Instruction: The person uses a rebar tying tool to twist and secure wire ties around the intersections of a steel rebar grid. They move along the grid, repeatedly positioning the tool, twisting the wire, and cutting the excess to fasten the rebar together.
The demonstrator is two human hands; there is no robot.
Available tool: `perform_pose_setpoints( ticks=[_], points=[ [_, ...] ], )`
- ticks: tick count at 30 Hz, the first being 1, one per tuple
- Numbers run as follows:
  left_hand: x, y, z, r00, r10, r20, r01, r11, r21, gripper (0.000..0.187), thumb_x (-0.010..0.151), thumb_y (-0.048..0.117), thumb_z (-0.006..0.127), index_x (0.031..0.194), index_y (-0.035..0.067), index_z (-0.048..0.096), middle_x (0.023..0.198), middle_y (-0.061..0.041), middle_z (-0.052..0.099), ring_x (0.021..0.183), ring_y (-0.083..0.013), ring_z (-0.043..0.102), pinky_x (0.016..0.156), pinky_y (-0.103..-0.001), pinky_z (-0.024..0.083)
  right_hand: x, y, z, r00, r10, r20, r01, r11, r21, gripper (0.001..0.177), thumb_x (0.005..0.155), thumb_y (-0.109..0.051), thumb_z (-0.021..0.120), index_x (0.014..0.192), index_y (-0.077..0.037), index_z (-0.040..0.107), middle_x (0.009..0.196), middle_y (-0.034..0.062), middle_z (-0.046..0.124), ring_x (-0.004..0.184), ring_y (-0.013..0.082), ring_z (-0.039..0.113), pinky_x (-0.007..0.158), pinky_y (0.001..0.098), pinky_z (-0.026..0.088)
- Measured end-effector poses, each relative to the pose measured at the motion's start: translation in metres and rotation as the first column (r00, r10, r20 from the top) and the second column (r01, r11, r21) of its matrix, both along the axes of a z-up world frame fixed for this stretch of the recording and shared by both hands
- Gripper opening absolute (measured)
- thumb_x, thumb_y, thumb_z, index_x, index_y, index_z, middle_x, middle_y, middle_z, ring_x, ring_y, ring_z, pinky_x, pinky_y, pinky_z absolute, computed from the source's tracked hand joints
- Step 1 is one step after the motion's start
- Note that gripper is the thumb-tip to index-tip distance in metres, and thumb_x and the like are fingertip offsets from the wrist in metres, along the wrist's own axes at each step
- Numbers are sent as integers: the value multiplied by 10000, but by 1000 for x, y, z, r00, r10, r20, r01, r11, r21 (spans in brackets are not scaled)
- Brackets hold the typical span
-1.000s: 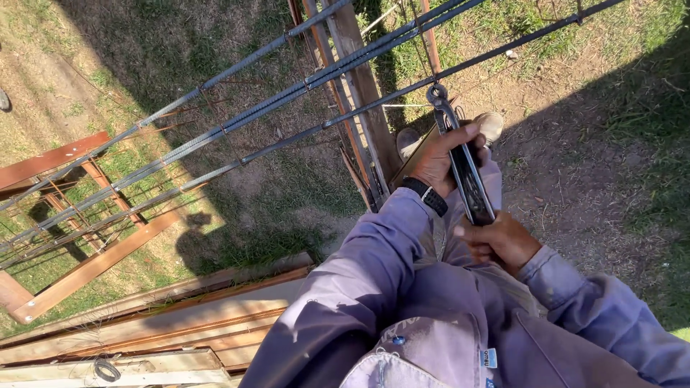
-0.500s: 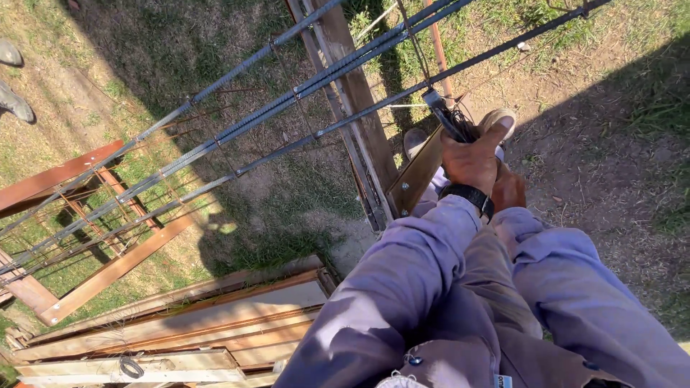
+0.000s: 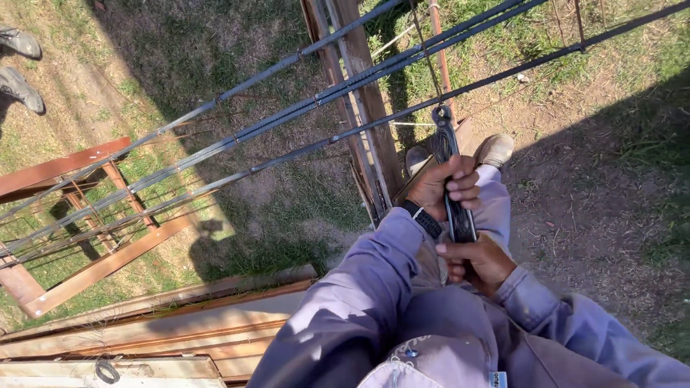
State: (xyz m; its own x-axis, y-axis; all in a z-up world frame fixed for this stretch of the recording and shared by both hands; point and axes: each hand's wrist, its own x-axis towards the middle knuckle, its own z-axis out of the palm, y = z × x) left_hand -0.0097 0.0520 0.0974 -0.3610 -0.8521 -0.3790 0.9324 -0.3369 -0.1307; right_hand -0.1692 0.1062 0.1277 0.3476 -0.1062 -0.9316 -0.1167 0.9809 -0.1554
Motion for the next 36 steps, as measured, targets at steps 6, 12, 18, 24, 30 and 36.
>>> perform_pose_setpoints(
  ticks=[6, 12, 18, 24, 30, 36],
  points=[
    [-13, 2, 23, 634, -206, 746, -231, 870, 436, 366, 743, 377, 920, 778, 121, 660, 624, -65, 650, 570, -138, 671, 570, -248, 548, -8, 22, -71, 953, 160, -258, -237, 922, -305, 171, 691, -8, 669, 559, -18, 560, 413, 159, 450, 297, 271, 466, 278, 356, 335],
    [-50, -12, 13, 195, -655, 730, -263, 682, 683, 375, 700, 404, 857, 688, 105, 630, 516, -4, 535, 478, -149, 595, 561, -254, 473, -31, 27, -116, 694, 357, -626, -719, 394, -573, 167, 676, 63, 694, 707, -13, 549, 545, 199, 558, 567, 429, 625, 446, 434, 428],
    [-8, 2, 59, 974, -63, 219, -10, 948, 317, 271, 800, 163, 737, 700, 204, 489, 554, 147, 356, 448, 5, 395, 500, -157, 353, -12, 2, -16, 998, 64, -6, -63, 967, -246, 243, 652, -4, 842, 836, 32, 688, 675, 195, 683, 517, 336, 673, 396, 435, 583],
    [-26, 11, 0, 837, -171, 520, -43, 926, 374, 404, 711, 283, 942, 811, 53, 625, 689, -85, 666, 605, -165, 677, 605, -294, 578, -12, 9, -44, 943, 118, -311, -178, 969, -172, 164, 767, -104, 722, 693, 15, 635, 478, 140, 436, 324, 270, 449, 310, 468, 413],
    [-73, -20, -22, 463, -429, 775, -292, 752, 591, 588, 542, 511, 915, 768, 83, 581, 649, -63, 548, 648, -232, 633, 713, -357, 521, -48, 7, -81, 435, 343, -832, -895, 269, -357, 228, 872, -149, 526, 1049, -17, 583, 905, 289, 648, 895, 570, 643, 745, 639, 508],
    [-31, -4, 14, 983, 181, -40, -178, 981, 73, 330, 988, 380, 686, 801, 168, 515, 603, 85, 416, 512, -61, 476, 592, -277, 511, -4, -42, 65, 948, 214, -235, -278, 917, -285, 244, 690, -9, 840, 800, 93, 647, 616, 247, 631, 518, 348, 672, 474, 504, 573]
  ],
)
